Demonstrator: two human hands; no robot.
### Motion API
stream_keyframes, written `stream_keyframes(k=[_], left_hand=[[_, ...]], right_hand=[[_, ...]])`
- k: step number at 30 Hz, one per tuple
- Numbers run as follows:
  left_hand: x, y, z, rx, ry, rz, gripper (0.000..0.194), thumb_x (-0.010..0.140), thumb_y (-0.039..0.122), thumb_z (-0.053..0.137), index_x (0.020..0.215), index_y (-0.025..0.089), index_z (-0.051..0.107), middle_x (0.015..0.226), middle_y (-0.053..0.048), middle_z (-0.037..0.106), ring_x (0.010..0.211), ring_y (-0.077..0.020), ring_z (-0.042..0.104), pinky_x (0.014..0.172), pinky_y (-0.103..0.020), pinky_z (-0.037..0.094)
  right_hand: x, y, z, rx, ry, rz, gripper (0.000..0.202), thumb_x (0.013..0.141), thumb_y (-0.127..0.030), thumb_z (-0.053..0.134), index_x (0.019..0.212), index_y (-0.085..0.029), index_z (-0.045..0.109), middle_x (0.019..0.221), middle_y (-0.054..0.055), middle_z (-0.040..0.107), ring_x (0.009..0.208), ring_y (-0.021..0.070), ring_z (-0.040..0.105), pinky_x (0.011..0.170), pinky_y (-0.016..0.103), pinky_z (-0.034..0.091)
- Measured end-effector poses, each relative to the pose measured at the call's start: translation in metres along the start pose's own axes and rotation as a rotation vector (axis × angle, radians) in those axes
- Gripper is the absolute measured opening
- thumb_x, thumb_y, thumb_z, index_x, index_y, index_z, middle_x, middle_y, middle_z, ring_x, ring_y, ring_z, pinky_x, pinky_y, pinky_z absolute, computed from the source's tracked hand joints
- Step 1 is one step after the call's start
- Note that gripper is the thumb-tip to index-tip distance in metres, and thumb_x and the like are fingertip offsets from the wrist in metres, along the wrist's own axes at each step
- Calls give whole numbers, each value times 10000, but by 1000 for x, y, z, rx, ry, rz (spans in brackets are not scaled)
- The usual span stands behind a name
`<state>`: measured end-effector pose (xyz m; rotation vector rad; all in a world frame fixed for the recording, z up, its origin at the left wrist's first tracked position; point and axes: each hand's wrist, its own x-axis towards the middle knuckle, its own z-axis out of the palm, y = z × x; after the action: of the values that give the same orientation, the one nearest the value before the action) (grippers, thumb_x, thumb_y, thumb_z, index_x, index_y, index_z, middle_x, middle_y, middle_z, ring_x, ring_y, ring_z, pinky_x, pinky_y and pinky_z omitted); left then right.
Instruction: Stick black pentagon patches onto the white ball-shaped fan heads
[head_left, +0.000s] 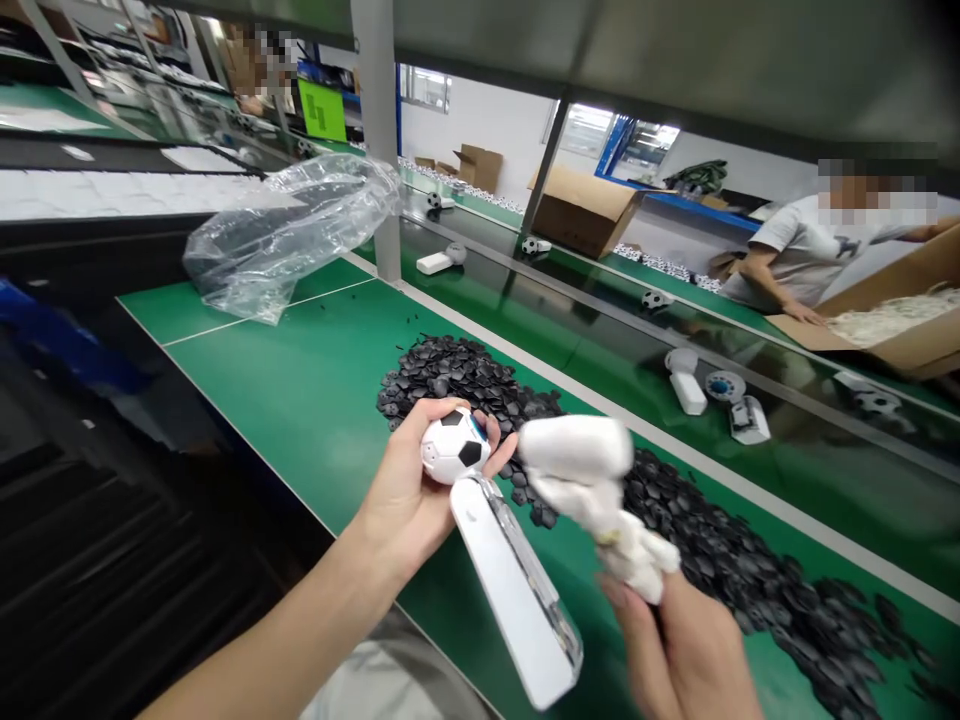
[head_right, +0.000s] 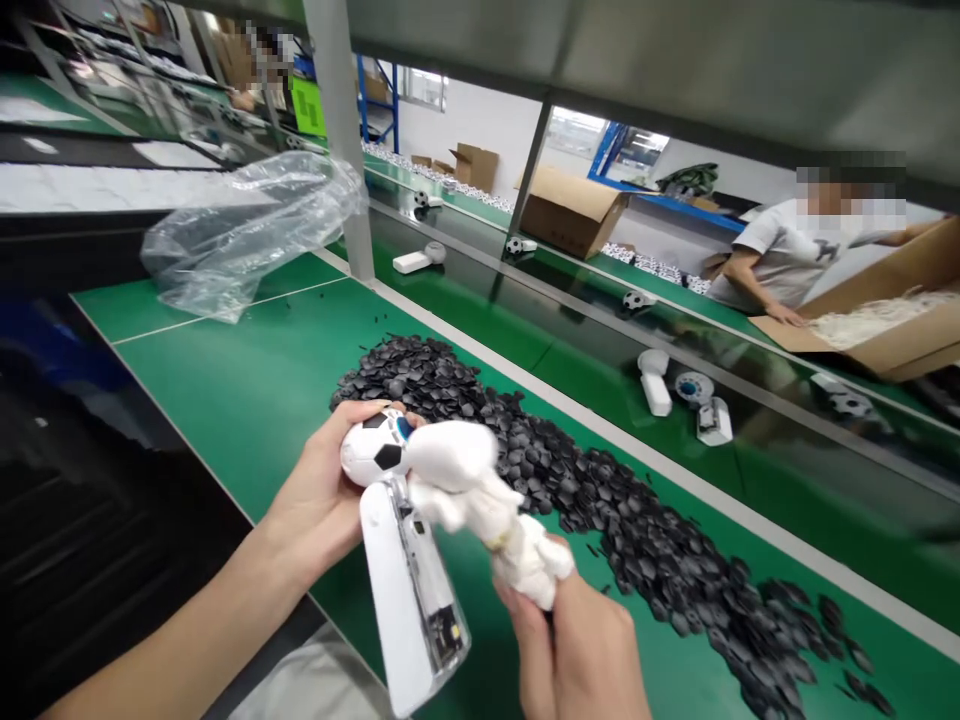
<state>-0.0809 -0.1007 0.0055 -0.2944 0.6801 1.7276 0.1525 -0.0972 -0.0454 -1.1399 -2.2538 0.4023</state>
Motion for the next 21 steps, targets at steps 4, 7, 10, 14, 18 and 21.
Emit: stream_keyframes(k=[4,7,10,14,18,21], left_hand=[[-1,-1,1,14,-11,-2,152,886,130,627,736,118,648,685,-57,652,600,-169,671,662,-354,678],[2,2,-1,11,-9,41,149,900,126,617,754,128,649,702,-45,674,594,-162,676,615,-306,660],[4,4,-1,3,-9,56,150,911,123,615,765,128,648,694,-39,673,589,-162,685,571,-272,643],[5,6,-1,7,-3,37,149,918,126,615,771,111,640,698,-72,671,563,-180,678,480,-259,610],[7,11,-4,-32,25,27,121,941,124,612,821,138,618,738,-48,662,603,-190,696,582,-389,688],[9,14,-6,-65,49,14,113,952,133,623,841,149,605,773,-42,659,657,-189,712,702,-483,711]], right_hand=[[16,-8,-11,-14,-116,-137,406,1117,-452,427,830,-237,618,570,27,621,378,189,541,389,283,273],[24,-15,-21,59,-73,-62,510,1106,-541,430,722,-241,580,479,20,535,323,171,470,352,274,278],[19,-12,-20,143,-104,84,564,1069,-644,455,724,-236,638,512,46,556,375,190,507,363,275,345],[10,-3,-14,392,-383,470,618,976,-793,553,1107,-240,796,1084,139,772,991,326,739,703,314,625],[19,-4,-20,516,-205,608,791,856,-914,608,1237,-237,755,1231,134,724,1115,337,688,910,348,618],[27,1,-23,544,-290,517,685,840,-815,737,1224,-248,729,1017,106,745,884,284,714,763,316,637]])
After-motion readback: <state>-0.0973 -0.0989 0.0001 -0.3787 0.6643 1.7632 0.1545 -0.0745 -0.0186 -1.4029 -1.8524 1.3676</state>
